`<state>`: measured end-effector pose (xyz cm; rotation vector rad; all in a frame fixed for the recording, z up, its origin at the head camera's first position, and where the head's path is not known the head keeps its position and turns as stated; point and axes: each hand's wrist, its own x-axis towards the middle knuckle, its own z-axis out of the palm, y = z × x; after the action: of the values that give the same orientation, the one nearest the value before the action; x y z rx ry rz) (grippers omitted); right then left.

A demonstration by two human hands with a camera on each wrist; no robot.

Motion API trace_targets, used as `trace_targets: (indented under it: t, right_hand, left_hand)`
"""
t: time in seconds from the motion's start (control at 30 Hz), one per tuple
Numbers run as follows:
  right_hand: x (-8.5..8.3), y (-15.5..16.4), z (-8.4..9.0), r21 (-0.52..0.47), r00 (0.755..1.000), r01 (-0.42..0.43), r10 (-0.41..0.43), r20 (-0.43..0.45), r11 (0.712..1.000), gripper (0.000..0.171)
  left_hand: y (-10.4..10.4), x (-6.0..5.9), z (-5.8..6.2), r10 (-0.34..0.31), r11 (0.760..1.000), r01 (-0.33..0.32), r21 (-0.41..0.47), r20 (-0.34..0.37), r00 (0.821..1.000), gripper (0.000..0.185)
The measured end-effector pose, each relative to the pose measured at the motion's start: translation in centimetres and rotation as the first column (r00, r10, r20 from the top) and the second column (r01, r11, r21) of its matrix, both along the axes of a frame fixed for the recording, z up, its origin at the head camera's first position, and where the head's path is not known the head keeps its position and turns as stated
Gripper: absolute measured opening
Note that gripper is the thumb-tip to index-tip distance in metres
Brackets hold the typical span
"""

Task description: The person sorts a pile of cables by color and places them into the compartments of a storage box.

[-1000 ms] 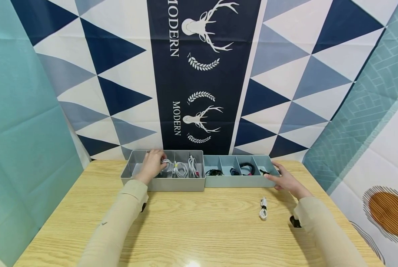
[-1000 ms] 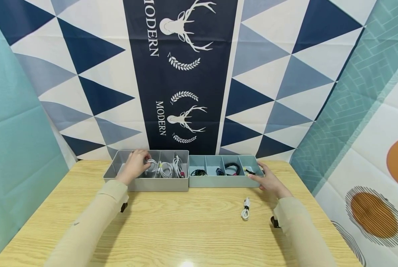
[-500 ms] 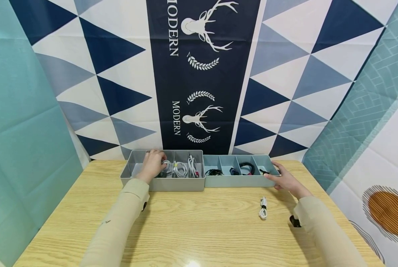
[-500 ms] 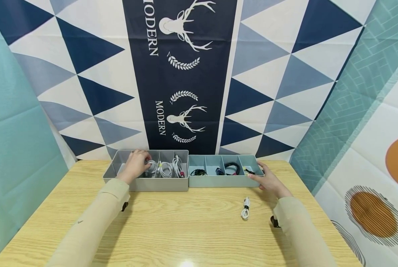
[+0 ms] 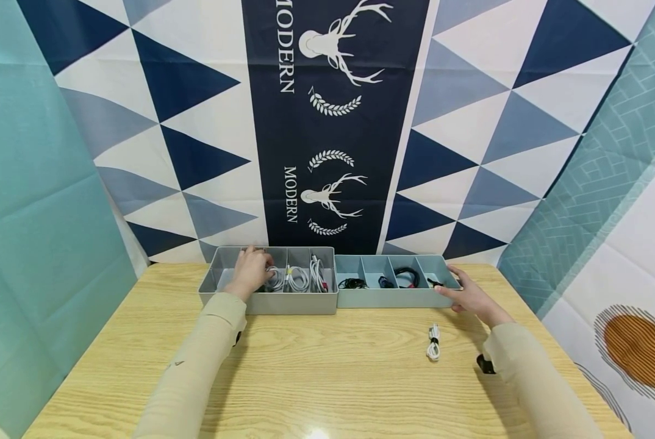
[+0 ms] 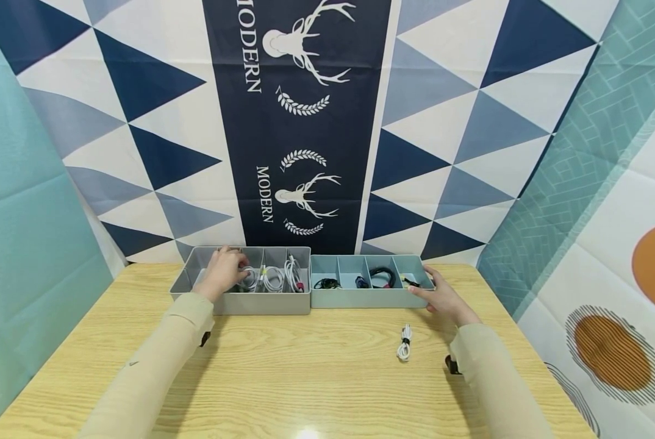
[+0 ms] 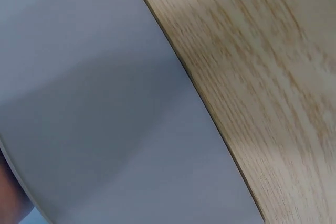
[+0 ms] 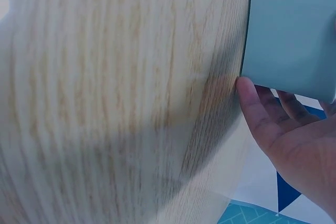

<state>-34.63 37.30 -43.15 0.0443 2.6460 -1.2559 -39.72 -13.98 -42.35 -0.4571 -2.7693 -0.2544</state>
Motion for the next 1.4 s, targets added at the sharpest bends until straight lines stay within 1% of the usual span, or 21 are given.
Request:
trace_targets:
  t: [0.17,0.33,0.5,0.67,0.93,1.17,1.4]
  right_hand:
    - [-0.2,0.2,-0.3,-0.008,1.000,-0.008,0.008,-0.005,1.000,0.096]
    - [-0.2,0.2,-0.3,-0.013,1.000,-0.008,0.007,-0.013,1.000,0.097]
    - [-0.1,0.0,0.0,-0.009,1.000,-0.022,0.021,-0.023,1.000,0.097]
    - [0.2,-0.1,0.2,-0.009,0.999,-0.026,0.026,-0.026,1.000,0.098]
    - [0.3,-0.1,0.2,-0.019,0.999,-0.027,0.027,-0.017,0.999,0.097]
    - [0.1,0.0,0.1,-0.006,1.000,-0.001,0.001,-0.001,1.000,0.096]
    - [0.4,-0.2,0.4,-0.002,1.000,-0.013,0.013,-0.007,1.000,0.094]
  left_hand:
    - [-0.4,0.1,0.2,-0.016,0.999,0.016,0.042,-0.003,1.000,0.018]
    - [-0.8,0.4,0.5,-0.026,0.996,0.024,0.081,0.018,1.000,0.020]
    - [-1.3,0.7,0.8,-0.034,0.995,0.031,0.090,0.031,0.999,0.023]
    - [-1.5,0.9,1.2,-0.054,0.994,0.052,0.097,0.019,0.998,0.025]
    - [-1.3,1.7,2.1,-0.061,0.991,0.059,0.122,0.012,0.998,0.026]
    - [-0.7,2.5,3.0,-0.057,0.987,0.049,0.152,0.049,0.997,0.028]
    - [-0.3,3.5,4.3,-0.041,0.981,0.027,0.194,0.066,0.997,0.028]
